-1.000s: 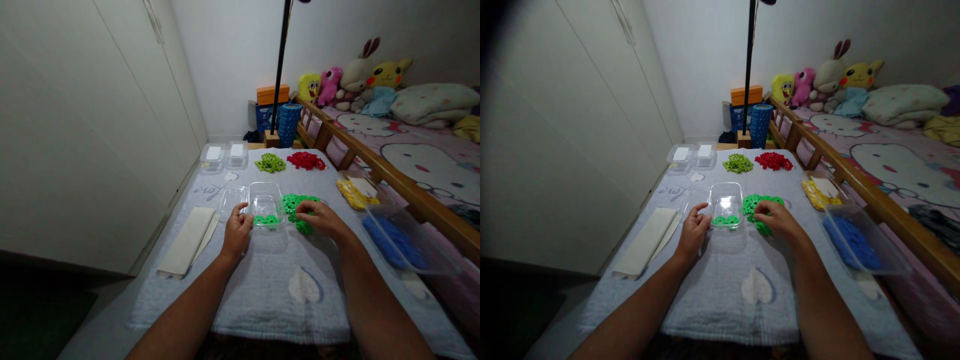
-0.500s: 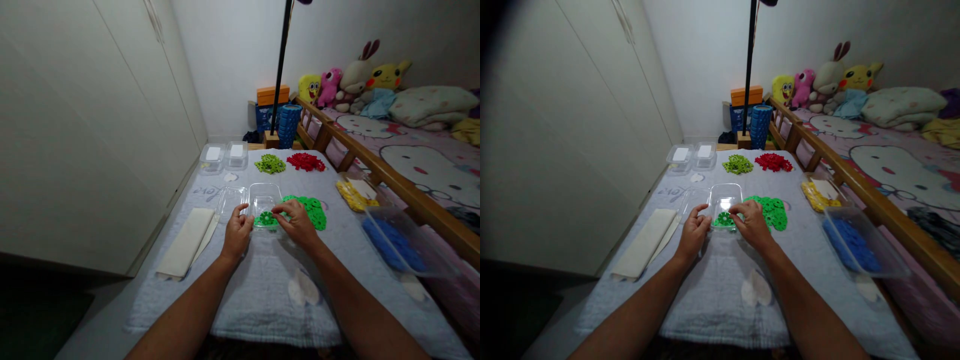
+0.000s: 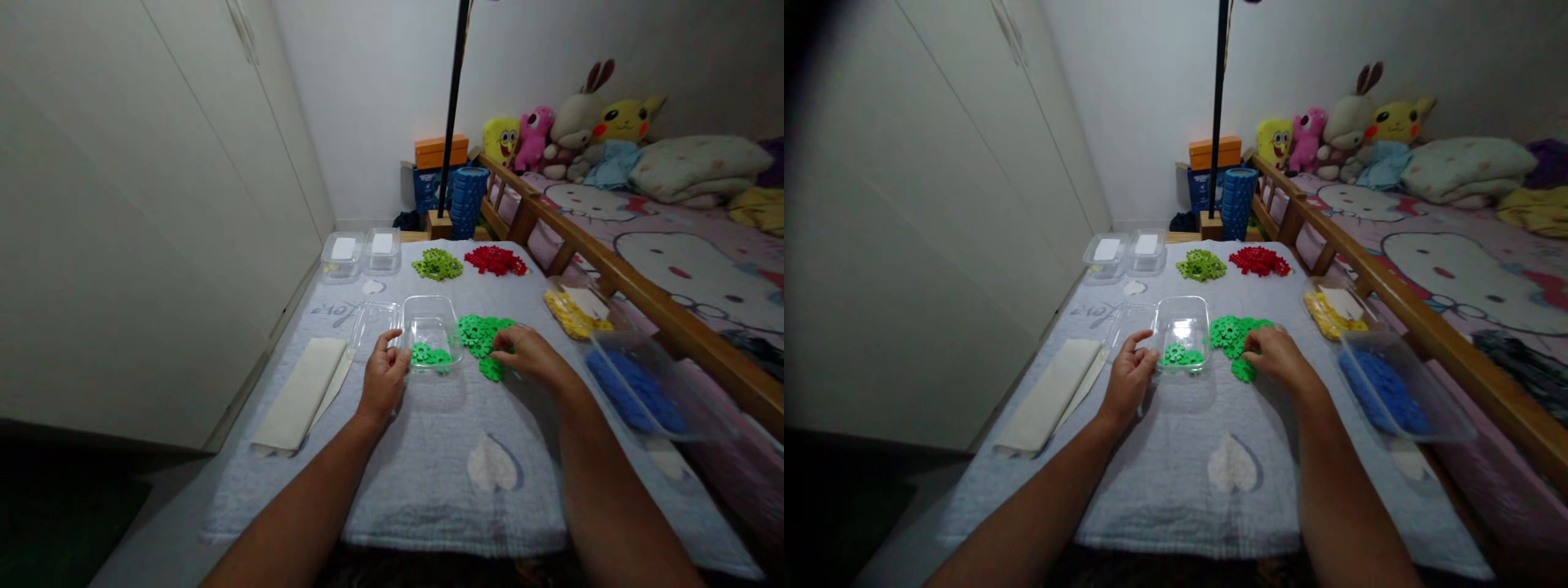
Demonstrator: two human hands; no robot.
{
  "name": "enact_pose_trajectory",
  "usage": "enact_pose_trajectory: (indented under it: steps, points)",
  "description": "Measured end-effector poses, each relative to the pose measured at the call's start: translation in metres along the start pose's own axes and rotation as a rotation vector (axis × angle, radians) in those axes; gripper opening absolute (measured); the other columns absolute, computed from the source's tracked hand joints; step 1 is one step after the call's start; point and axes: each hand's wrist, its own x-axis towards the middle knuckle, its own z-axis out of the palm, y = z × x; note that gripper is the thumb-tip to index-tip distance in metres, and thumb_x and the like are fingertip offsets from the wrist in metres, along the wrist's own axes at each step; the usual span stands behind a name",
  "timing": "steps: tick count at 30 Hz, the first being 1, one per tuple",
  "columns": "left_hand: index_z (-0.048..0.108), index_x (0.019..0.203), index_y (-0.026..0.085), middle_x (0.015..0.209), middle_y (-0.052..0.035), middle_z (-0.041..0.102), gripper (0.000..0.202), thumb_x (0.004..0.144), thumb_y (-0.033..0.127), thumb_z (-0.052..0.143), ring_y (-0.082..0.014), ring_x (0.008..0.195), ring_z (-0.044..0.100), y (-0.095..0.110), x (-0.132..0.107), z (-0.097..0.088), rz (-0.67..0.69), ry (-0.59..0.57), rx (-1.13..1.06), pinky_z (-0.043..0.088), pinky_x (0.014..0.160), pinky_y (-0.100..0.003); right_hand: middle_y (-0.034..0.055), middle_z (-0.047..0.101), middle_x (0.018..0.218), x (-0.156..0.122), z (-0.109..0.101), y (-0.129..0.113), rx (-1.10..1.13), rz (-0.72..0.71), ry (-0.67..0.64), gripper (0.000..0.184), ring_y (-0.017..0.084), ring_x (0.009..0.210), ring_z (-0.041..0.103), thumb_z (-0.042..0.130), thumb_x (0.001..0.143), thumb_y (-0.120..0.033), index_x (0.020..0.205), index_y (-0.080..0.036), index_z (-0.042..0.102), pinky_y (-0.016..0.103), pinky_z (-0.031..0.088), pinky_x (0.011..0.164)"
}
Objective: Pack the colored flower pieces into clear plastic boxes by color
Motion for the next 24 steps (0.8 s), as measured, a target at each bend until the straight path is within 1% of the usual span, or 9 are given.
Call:
enact_pose_trajectory:
  steps: [2,4,9,12,14,17,20,24]
  points:
    - [0.056,0.124,0.02,0.058,0.0101,0.039,0.046,0.084,0.04,0.065,-0.0101,0.052,0.037,0.001,0.0,0.0,-0.005,0.001,-0.004,0.028,0.053,-0.021,0.0027,0.067,0.072,-0.003,0.003,-0.002,-0.065,0.016,-0.055,0.005,0.019,0.071,0.058,0.072,0.072,-0.025,0.072,-0.021,0.07,0.031,0.038,0.067]
    - [0.056,0.124,0.02,0.058,0.0101,0.039,0.045,0.084,0.04,0.065,-0.0101,0.052,0.038,0.001,0.0,0.0,-0.008,0.001,-0.003,0.028,0.053,-0.021,0.0026,0.067,0.072,-0.005,0.007,-0.006,-0.118,0.037,-0.077,0.007,0.018,0.069,0.056,0.076,0.069,-0.023,0.073,-0.021,0.07,0.03,0.036,0.065]
    - [0.055,0.125,0.019,0.058,0.0099,0.04,0.045,0.085,0.039,0.064,-0.0101,0.053,0.038,-0.002,0.001,-0.001,0.008,-0.004,0.002,0.029,0.053,-0.021,0.0027,0.067,0.073,-0.008,0.014,-0.008,-0.178,0.007,-0.055,0.011,0.018,0.071,0.055,0.078,0.068,-0.023,0.074,-0.022,0.068,0.03,0.035,0.064]
    - [0.056,0.125,0.02,0.058,0.0097,0.04,0.045,0.085,0.039,0.064,-0.0103,0.054,0.039,-0.002,0.001,-0.001,0.01,-0.001,0.007,0.03,0.054,-0.021,0.002,0.066,0.075,-0.008,0.013,-0.006,-0.113,-0.02,-0.046,0.014,0.018,0.072,0.055,0.076,0.067,-0.021,0.075,-0.022,0.065,0.03,0.036,0.066]
    - [0.056,0.125,0.02,0.058,0.0095,0.041,0.046,0.085,0.04,0.065,-0.0102,0.054,0.04,-0.002,0.001,-0.002,-0.001,-0.009,0.008,0.029,0.053,-0.021,0.0009,0.064,0.075,-0.008,0.011,-0.006,-0.041,-0.025,-0.053,0.014,0.017,0.07,0.053,0.073,0.067,-0.02,0.074,-0.022,0.061,0.029,0.036,0.064]
    - [0.053,0.128,0.02,0.059,0.0098,0.042,0.051,0.083,0.041,0.067,-0.0094,0.052,0.04,-0.001,0.002,-0.002,-0.048,-0.036,-0.023,0.027,0.051,-0.02,-0.0016,0.06,0.071,-0.008,0.007,-0.006,0.069,-0.002,-0.078,0.014,0.016,0.065,0.05,0.069,0.066,-0.019,0.071,-0.022,0.056,0.028,0.033,0.06]
    - [0.051,0.129,0.021,0.059,0.011,0.042,0.057,0.08,0.042,0.07,-0.0083,0.049,0.037,0.0,0.003,-0.003,-0.098,-0.067,-0.084,0.025,0.047,-0.019,-0.0034,0.056,0.066,-0.008,0.004,-0.005,0.16,0.018,-0.107,0.013,0.014,0.062,0.048,0.065,0.067,-0.019,0.069,-0.022,0.053,0.028,0.032,0.058]
    - [0.05,0.119,0.02,0.058,0.0113,0.045,0.055,0.075,0.042,0.074,-0.0075,0.046,0.038,0.001,0.003,-0.003,-0.148,-0.076,-0.157,0.025,0.043,-0.018,-0.0036,0.054,0.063,-0.008,0.002,-0.004,0.24,0.005,-0.108,0.011,0.014,0.06,0.048,0.064,0.07,-0.022,0.069,-0.022,0.053,0.027,0.032,0.057]
